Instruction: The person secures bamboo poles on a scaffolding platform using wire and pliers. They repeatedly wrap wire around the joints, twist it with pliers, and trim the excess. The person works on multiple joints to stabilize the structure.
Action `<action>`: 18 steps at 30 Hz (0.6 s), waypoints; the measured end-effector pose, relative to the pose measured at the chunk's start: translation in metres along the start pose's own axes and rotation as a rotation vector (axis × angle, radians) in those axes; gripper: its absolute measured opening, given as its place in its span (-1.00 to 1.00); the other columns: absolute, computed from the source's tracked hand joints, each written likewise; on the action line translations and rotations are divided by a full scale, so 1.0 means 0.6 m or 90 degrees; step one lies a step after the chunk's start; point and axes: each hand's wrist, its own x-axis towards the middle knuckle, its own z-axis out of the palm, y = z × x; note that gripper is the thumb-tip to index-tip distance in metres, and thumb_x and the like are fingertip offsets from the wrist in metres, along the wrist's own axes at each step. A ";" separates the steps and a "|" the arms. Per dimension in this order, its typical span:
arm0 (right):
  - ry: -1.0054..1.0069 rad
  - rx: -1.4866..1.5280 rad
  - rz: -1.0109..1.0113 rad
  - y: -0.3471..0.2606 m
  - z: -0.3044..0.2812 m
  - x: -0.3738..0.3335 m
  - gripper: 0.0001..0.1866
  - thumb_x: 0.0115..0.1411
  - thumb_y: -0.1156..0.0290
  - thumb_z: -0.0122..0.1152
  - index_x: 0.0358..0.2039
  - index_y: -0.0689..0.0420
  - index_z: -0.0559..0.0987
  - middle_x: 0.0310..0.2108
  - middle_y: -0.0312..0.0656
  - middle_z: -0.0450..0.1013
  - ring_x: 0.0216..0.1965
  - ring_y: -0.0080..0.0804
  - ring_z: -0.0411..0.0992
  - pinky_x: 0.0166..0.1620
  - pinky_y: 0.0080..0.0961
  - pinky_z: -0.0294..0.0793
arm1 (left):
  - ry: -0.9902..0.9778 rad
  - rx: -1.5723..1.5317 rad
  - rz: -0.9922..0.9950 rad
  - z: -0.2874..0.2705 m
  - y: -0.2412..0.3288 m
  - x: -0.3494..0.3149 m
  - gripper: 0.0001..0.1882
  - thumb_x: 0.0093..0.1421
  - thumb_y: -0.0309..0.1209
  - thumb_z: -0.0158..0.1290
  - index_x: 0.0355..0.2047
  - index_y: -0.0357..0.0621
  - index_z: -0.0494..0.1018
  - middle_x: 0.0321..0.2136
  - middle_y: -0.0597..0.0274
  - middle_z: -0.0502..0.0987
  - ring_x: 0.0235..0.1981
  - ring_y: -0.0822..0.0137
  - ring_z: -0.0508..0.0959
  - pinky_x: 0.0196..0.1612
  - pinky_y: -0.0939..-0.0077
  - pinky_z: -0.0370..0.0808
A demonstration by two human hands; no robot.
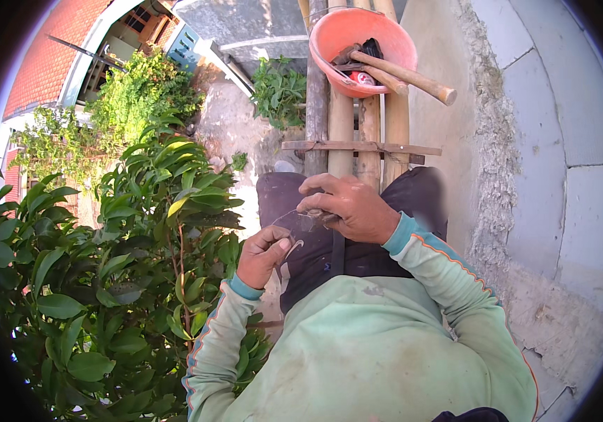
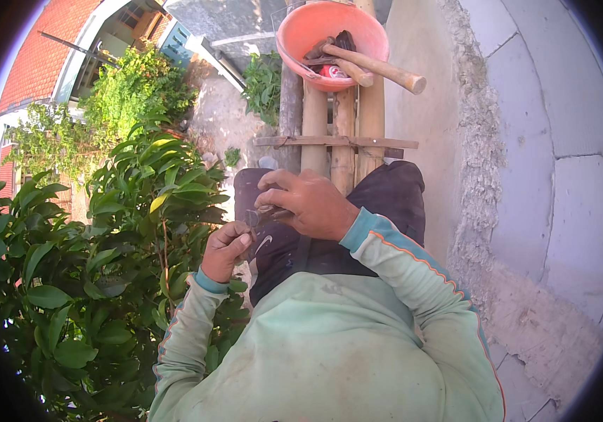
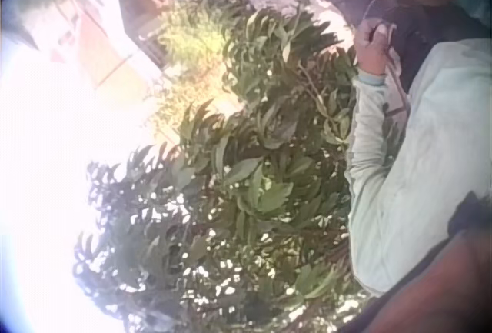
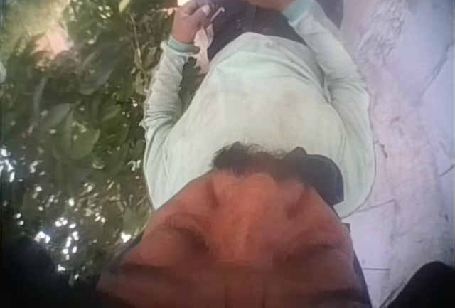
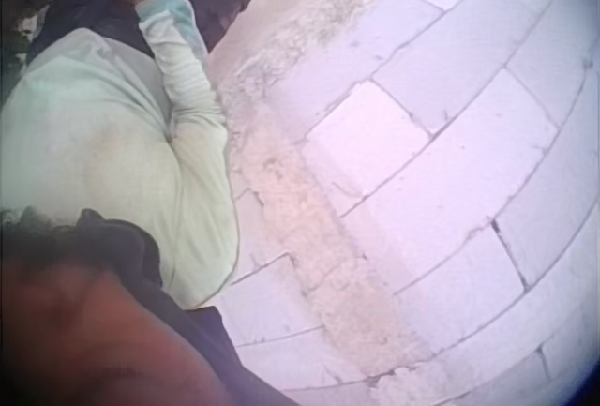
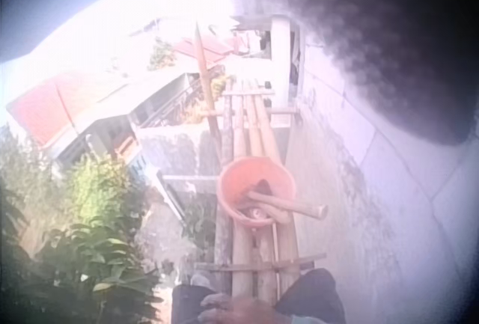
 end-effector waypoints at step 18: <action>0.020 -0.499 0.591 0.280 -0.316 -0.199 -0.51 0.15 0.53 0.05 0.13 0.29 0.38 -0.10 0.28 0.49 -0.01 0.25 0.48 0.07 0.00 0.45 | 0.218 -0.374 0.006 -0.041 -0.027 0.176 -0.81 0.47 -0.29 -0.09 -0.08 -0.11 0.39 0.00 0.12 0.55 -0.07 0.25 0.62 -0.24 0.33 0.63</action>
